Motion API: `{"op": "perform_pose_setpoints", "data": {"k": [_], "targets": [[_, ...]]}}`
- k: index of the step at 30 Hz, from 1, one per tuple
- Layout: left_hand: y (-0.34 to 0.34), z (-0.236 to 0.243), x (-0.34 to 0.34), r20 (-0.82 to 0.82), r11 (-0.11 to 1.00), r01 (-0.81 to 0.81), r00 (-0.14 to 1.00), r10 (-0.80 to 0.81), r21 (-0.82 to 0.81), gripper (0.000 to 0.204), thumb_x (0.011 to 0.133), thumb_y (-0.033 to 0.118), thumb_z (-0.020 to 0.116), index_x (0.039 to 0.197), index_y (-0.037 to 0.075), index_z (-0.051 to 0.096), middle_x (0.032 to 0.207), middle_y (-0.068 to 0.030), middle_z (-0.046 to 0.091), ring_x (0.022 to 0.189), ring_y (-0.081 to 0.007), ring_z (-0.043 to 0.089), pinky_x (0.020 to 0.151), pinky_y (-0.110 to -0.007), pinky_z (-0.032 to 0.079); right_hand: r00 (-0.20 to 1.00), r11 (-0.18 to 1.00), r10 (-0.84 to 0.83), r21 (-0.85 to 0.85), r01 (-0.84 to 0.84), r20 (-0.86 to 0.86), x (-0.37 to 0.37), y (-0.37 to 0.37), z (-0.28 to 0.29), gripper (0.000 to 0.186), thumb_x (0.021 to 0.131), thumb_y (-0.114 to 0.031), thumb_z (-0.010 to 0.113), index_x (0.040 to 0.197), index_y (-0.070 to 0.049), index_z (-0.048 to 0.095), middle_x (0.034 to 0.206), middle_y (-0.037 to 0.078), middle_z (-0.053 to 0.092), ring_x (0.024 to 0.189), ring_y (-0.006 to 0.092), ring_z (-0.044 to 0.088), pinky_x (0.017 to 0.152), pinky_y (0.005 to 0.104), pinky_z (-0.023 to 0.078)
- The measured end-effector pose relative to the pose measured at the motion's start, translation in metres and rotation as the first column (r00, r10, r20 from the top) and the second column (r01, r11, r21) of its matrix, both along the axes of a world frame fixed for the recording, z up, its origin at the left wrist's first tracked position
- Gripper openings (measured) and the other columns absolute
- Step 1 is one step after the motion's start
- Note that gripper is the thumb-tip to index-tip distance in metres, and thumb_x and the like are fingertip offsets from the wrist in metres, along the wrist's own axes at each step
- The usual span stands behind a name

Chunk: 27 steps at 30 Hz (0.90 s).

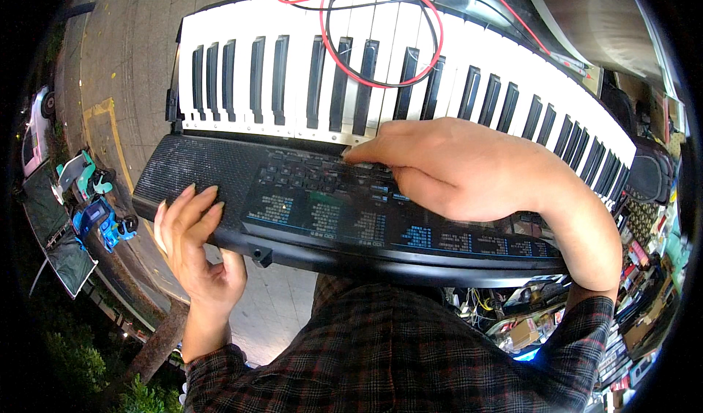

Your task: The person uses a soldering iron to work on a green circuit board inside an electronic keyboard. They then test the keyboard by pressing keys and buttons on the control panel. Finally, they pick up a pair of pliers from a cluttered workbench.

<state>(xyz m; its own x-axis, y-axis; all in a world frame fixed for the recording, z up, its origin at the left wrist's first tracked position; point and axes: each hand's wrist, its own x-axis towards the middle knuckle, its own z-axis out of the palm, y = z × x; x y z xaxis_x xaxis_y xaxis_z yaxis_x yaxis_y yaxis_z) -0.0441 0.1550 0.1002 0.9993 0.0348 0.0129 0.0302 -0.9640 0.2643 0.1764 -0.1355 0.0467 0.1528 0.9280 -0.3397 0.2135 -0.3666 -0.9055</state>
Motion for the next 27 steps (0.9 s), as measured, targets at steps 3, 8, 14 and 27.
{"op": "perform_pose_setpoints", "data": {"k": [3, 8, 14, 27], "targets": [[-0.001, 0.0, 0.001, 0.003, 1.0, 0.001, 1.0, -0.001, -0.003, 0.042, 0.076, -0.004, 0.068, 0.117, 0.005, 0.068, 0.13, -0.016, 0.075, 0.134, -0.0395, 0.064, 0.124, -0.06, 0.032, 0.999, 0.999, -0.032, 0.042, 0.031, 0.029, 0.002, -0.008, -0.004, 0.042, 0.102, -0.017, 0.051, 0.136, 0.004, 0.066, 0.127, 0.025, 0.07, 0.121, 0.0441, 0.067, 0.106, 0.0515, 0.053], [-0.001, -0.001, 0.0, 0.011, 1.0, 0.003, 1.0, -0.003, 0.003, 0.042, 0.076, -0.004, 0.067, 0.117, 0.005, 0.068, 0.13, -0.016, 0.075, 0.134, -0.0395, 0.065, 0.123, -0.061, 0.032, 0.998, 1.0, -0.019, 0.024, 0.018, 0.064, 0.008, -0.013, 0.01, 0.039, 0.102, -0.014, 0.052, 0.134, 0.003, 0.067, 0.126, 0.024, 0.07, 0.118, 0.0438, 0.068, 0.105, 0.0504, 0.054], [0.001, -0.001, 0.0, 0.007, 1.0, 0.005, 1.0, -0.005, -0.005, 0.042, 0.076, -0.004, 0.067, 0.117, 0.005, 0.068, 0.129, -0.0158, 0.075, 0.133, -0.0395, 0.065, 0.123, -0.061, 0.032, 0.991, 0.987, -0.108, 0.127, 0.097, 0.081, 0.007, -0.023, 0.003, 0.036, 0.102, -0.012, 0.053, 0.132, 0.001, 0.067, 0.122, 0.022, 0.07, 0.114, 0.0438, 0.068, 0.102, 0.0514, 0.055], [0.001, -0.003, -0.001, 0.01, 1.0, 0.01, 1.0, -0.009, -0.018, 0.04, 0.077, -0.003, 0.064, 0.116, 0.003, 0.067, 0.13, -0.0182, 0.074, 0.134, -0.0418, 0.064, 0.124, -0.061, 0.031, 0.991, 0.988, -0.118, 0.103, 0.111, 0.062, 0.008, -0.027, -0.002, 0.034, 0.101, -0.012, 0.054, 0.129, 0.0, 0.067, 0.117, 0.022, 0.069, 0.111, 0.0444, 0.068, 0.099, 0.0531, 0.054]]}}
